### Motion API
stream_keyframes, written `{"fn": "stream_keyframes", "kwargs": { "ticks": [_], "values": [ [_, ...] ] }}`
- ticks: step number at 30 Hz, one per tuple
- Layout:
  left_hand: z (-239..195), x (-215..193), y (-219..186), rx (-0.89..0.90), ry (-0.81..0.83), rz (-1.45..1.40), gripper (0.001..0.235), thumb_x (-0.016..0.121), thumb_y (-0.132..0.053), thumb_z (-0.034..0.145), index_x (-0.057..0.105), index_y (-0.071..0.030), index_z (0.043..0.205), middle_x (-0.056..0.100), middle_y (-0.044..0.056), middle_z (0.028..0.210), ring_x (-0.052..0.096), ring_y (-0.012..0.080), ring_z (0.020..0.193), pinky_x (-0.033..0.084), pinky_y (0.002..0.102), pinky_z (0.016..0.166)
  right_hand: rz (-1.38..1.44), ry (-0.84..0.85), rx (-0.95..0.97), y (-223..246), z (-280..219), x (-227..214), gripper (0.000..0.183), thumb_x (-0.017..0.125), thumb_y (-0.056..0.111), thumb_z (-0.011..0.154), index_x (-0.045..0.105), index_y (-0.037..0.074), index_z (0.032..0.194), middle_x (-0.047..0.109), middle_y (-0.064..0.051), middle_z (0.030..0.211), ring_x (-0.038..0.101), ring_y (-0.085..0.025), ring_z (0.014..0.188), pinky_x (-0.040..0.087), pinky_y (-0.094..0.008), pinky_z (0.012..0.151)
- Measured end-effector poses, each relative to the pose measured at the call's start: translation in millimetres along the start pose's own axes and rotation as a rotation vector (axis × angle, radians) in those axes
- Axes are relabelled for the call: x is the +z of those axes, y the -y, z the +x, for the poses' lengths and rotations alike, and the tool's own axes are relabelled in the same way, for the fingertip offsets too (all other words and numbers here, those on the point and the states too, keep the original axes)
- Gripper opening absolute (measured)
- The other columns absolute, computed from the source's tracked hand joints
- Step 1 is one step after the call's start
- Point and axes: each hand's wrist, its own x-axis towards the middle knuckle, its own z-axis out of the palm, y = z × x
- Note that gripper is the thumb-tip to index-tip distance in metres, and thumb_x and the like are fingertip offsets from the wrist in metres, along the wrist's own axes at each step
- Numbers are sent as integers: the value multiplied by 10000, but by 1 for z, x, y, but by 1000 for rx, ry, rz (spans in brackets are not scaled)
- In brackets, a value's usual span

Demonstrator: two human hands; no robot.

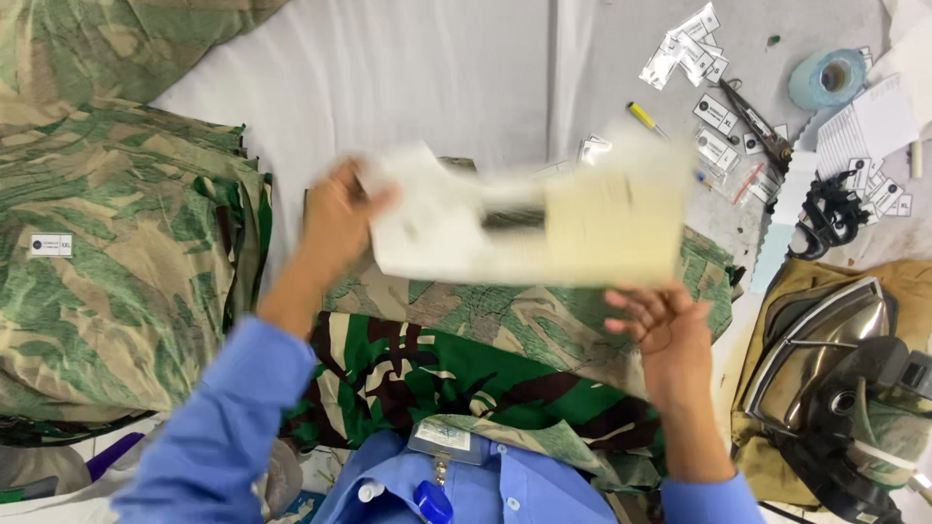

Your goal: The person places a white template on the collar area of a camouflage shirt, positions a small label on the template, and presses it with a steam iron. The person repeats this process for multiple shirts, occasionally refilling the iron's water tank.

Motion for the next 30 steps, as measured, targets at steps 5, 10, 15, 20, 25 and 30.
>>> {"fn": "stream_keyframes", "kwargs": {
  "ticks": [5,10,15,20,25,30],
  "values": [
    [-30,23,43,128,154,301,211,719,-295,896,644,-162,1043,656,62,622,647,186,574,510,301,538,-558,-83,-164,-2,10,-19,315,471,260,1043,638,17,1153,633,-178,979,612,-262,808,505,-399,752],
    [-23,31,48,283,76,435,184,694,-279,924,633,-148,1036,600,63,549,579,211,491,461,322,489,-1118,-185,-421,-18,50,-42,481,695,416,1036,631,-24,852,574,-210,655,586,-346,587,439,-418,588],
    [-30,40,31,682,-260,845,498,806,-217,837,550,-57,1234,531,100,1049,572,281,941,488,424,821,-1016,-193,-320,-2,52,-14,390,717,297,1014,690,-63,1160,696,-245,945,688,-356,865,568,-433,648],
    [-53,79,42,903,-171,851,421,633,-401,911,576,-130,1227,566,126,1140,564,309,1024,421,485,869,-1029,-219,-329,-7,53,-14,356,713,293,1013,682,-51,1100,688,-226,894,674,-321,844,556,-417,643],
    [-63,88,57,878,-39,1073,682,649,-554,820,524,-202,1391,505,139,1364,487,337,1240,303,687,1017,-1192,-253,-349,-8,51,-12,473,711,339,1003,667,-102,1166,689,-264,880,687,-347,784,555,-452,573],
    [-66,89,57,832,-66,1040,651,616,-565,841,538,-215,1385,516,134,1378,445,410,1269,217,794,999,-1452,-353,-1007,24,50,16,350,833,202,881,665,116,1175,526,-64,1021,596,-270,975,546,-378,777]
  ]
}}
